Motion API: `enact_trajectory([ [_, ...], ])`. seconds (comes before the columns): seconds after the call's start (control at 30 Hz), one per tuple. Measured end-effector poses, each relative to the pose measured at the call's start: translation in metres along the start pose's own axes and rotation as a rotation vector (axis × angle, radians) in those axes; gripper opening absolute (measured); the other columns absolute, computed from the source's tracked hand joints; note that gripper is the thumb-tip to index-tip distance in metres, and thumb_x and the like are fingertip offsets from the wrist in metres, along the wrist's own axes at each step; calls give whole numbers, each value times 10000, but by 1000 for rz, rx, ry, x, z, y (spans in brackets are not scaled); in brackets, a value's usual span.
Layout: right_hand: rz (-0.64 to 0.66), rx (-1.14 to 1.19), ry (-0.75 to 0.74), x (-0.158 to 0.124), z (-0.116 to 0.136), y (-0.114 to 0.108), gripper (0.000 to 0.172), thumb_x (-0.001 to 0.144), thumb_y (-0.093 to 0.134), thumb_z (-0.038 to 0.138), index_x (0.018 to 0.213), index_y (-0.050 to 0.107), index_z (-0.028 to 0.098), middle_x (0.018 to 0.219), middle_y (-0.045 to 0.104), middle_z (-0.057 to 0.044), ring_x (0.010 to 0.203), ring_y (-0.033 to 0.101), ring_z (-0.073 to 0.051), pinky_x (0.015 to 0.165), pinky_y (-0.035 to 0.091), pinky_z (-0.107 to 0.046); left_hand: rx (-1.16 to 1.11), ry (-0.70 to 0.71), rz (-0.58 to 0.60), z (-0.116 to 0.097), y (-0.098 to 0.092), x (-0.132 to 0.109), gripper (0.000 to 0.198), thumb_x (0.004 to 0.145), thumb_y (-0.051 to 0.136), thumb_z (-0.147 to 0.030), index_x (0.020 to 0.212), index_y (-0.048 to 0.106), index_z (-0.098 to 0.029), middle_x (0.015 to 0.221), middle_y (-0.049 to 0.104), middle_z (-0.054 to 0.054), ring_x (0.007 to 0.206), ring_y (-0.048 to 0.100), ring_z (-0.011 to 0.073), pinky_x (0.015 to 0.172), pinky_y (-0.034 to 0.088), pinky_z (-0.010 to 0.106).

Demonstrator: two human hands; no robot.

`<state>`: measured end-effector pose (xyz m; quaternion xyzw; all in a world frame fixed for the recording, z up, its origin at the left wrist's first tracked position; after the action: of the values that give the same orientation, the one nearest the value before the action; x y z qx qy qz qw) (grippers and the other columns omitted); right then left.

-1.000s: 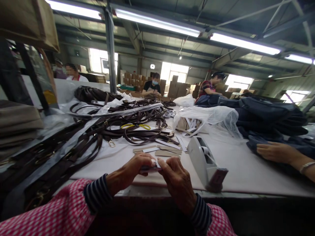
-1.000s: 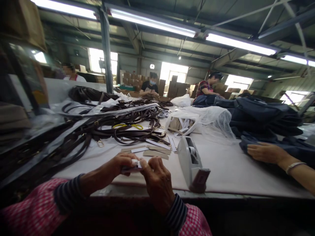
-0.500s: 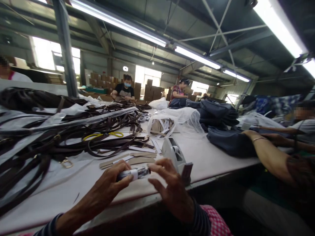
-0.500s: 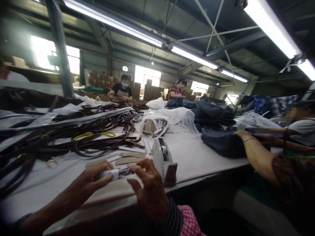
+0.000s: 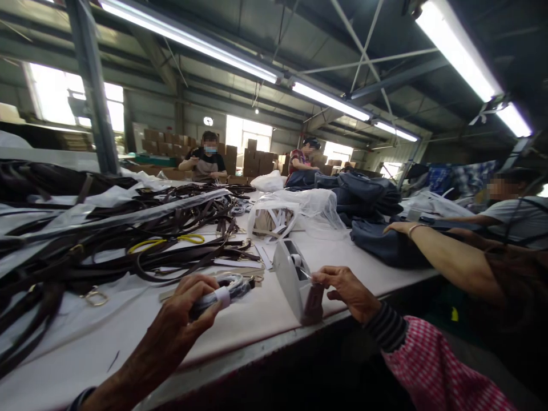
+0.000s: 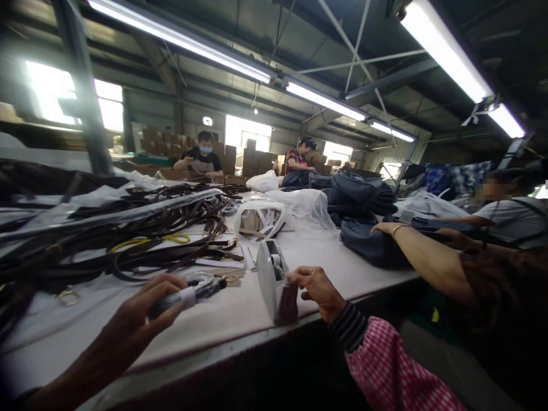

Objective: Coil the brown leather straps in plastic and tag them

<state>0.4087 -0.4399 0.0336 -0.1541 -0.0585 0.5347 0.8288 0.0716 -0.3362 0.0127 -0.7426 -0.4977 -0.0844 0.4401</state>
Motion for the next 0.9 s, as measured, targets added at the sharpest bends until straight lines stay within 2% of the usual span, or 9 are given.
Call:
enact_trajectory([
  [0.13,-95,139,33,1,-1,6,289,586,789,421,654,659,172,718,608,-11,753,500,-172,684,356,-317,56,19,-85,11,-1,-3,396,903,623,-635,850,695,-249,1060,678,42,1026,634,254,888,482,304],
  [0.3,-257,322,-114,-27,-8,14,323,645,805,455,695,626,191,746,561,21,717,476,-135,656,375,-268,53,-181,-72,24,-9,-3,446,870,610,-682,852,690,-244,1137,684,51,1038,641,284,873,483,319],
  [0.37,-271,407,-137,-43,-16,20,346,676,830,468,725,625,194,770,560,21,717,478,-130,622,383,-245,29,-247,-90,30,-12,-2,449,862,614,-695,893,698,-255,1157,689,37,1034,644,290,859,479,321],
  [0.47,-209,554,-53,-56,-33,30,412,649,896,482,750,635,180,742,580,16,646,488,-110,528,352,-201,-32,-291,-103,33,-12,0,458,845,627,-709,928,700,-264,1158,703,28,1043,639,304,848,468,329],
  [0.53,-193,556,-21,-54,-43,34,463,646,896,526,755,614,176,696,589,24,548,456,-79,473,293,-180,-86,-320,-92,29,-9,2,470,841,627,-713,941,694,-259,1163,704,29,1045,634,308,855,456,338],
  [0.6,-217,487,-56,-47,-49,33,490,661,869,574,747,589,180,640,585,38,467,404,-56,441,243,-176,-144,-353,-70,20,-6,3,473,845,624,-707,967,689,-255,1145,708,27,1041,630,304,873,440,345],
  [0.77,-249,334,-108,-46,-66,22,518,597,906,569,608,570,175,492,518,55,400,350,-48,407,187,-185,-228,-383,-64,-10,-1,-1,403,867,623,-632,940,681,-240,1018,718,15,911,627,262,801,439,328],
  [0.83,-216,285,-102,-53,-71,23,526,630,888,598,606,573,177,481,492,59,387,342,-49,400,182,-189,-251,-344,-81,-20,2,-3,349,874,629,-574,879,672,-228,1002,704,25,873,615,247,782,446,324],
  [0.9,-137,278,-134,-63,-68,33,499,706,849,612,664,596,184,515,509,54,393,367,-59,399,219,-197,-265,-297,-103,-28,8,-3,297,882,627,-511,831,657,-220,1016,682,39,895,607,247,809,453,333],
])
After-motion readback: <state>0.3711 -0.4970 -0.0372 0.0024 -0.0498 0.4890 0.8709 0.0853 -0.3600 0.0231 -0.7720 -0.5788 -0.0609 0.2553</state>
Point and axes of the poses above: each hand's wrist, its own x-axis towards the middle knuckle, its own y-axis out of the palm, z = x × y, the point moved 3 cm from there along x, towards the middle knuckle
